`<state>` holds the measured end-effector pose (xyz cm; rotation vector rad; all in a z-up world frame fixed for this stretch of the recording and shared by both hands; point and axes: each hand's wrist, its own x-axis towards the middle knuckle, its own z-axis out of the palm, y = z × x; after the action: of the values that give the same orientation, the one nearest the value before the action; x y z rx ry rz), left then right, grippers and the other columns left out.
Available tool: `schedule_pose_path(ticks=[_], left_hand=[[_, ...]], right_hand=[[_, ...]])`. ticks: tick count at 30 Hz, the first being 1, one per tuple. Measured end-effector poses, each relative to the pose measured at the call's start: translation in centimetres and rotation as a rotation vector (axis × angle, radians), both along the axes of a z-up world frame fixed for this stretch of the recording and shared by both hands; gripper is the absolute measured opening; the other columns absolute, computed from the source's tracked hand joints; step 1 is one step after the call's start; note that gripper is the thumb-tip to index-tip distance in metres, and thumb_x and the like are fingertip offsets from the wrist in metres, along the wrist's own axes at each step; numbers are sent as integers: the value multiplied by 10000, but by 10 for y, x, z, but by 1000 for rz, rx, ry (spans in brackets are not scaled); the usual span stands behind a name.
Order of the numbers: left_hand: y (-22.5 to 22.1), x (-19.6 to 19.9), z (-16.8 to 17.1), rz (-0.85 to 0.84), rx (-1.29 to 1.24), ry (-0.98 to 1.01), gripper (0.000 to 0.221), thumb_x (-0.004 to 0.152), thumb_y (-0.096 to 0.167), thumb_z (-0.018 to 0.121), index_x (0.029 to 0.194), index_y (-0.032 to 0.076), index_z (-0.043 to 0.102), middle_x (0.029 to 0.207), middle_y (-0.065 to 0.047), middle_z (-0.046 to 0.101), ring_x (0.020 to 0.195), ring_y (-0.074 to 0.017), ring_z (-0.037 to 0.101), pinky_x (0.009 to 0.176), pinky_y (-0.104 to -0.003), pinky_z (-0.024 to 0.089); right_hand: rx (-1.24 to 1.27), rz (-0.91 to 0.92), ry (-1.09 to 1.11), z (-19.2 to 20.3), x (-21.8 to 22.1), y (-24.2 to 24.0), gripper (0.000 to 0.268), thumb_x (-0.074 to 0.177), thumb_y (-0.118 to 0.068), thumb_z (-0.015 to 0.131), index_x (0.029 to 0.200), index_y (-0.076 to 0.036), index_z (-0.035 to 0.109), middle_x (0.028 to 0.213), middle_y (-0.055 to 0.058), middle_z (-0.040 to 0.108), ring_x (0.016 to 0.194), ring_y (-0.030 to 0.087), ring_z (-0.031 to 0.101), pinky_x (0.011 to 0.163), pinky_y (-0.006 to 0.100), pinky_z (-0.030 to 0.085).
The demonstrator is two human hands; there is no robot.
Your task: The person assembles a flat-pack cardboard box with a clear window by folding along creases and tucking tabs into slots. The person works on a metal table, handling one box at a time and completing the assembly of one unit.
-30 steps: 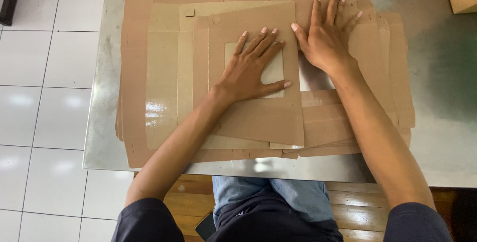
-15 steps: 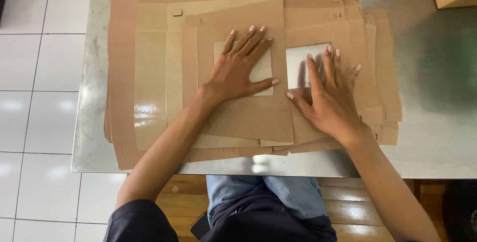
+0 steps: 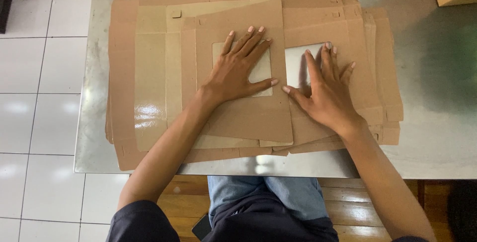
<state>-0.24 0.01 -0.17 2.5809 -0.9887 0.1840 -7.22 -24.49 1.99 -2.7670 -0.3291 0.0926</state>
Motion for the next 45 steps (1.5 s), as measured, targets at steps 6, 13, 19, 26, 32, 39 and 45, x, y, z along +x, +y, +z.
schedule_pose_path(ticks=[6,13,19,26,32,39,45], left_hand=[[0,0,-2,7,-28,33,875,961,718,561,1585,126,399,1690,-97,254,1580,-279,178,1268,-573,96],[0,-1,-3,10,-39,15,879,960,722,558,1570,101,431,1682,-100,265,1575,-288,204,1268,-580,118],[1,0,-4,17,-40,17,883,960,727,569,1584,124,412,1687,-97,259,1579,-289,222,1274,-581,124],[0,1,-6,20,-39,-54,874,952,748,575,1544,113,477,1665,-106,306,1559,-288,267,1263,-570,176],[0,1,-5,11,-39,-40,856,959,729,582,1560,133,455,1672,-94,300,1565,-285,251,1262,-574,165],[0,1,-2,6,-35,-2,872,949,723,587,1566,125,437,1671,-105,305,1564,-292,232,1258,-572,145],[9,8,0,-10,-313,76,626,932,519,760,1360,87,612,1632,-163,342,1518,-327,356,1245,-597,241]], right_hand=[[-8,-70,29,6,55,7,935,973,-597,563,1581,38,244,1642,375,9,1533,500,-37,1120,779,-48],[-79,-101,-15,-4,116,9,932,962,-637,592,1554,16,290,1613,389,140,1500,537,59,1069,842,24],[-66,-148,-24,-7,131,15,840,1007,-628,560,1524,-4,338,1612,356,167,1488,527,78,1075,829,71],[-6,-62,9,0,93,17,852,1043,-543,508,1599,5,167,1631,405,87,1520,518,-10,1088,811,-44],[-11,-24,42,9,53,12,878,1000,-579,508,1600,-16,202,1655,353,28,1536,496,-30,1107,793,-54],[-14,40,56,14,0,7,860,946,-612,545,1573,-82,288,1640,363,137,1543,494,12,1092,800,-40],[-13,40,100,19,-34,7,922,919,-662,521,1620,-142,221,1683,279,72,1565,419,-11,1128,752,-66]])
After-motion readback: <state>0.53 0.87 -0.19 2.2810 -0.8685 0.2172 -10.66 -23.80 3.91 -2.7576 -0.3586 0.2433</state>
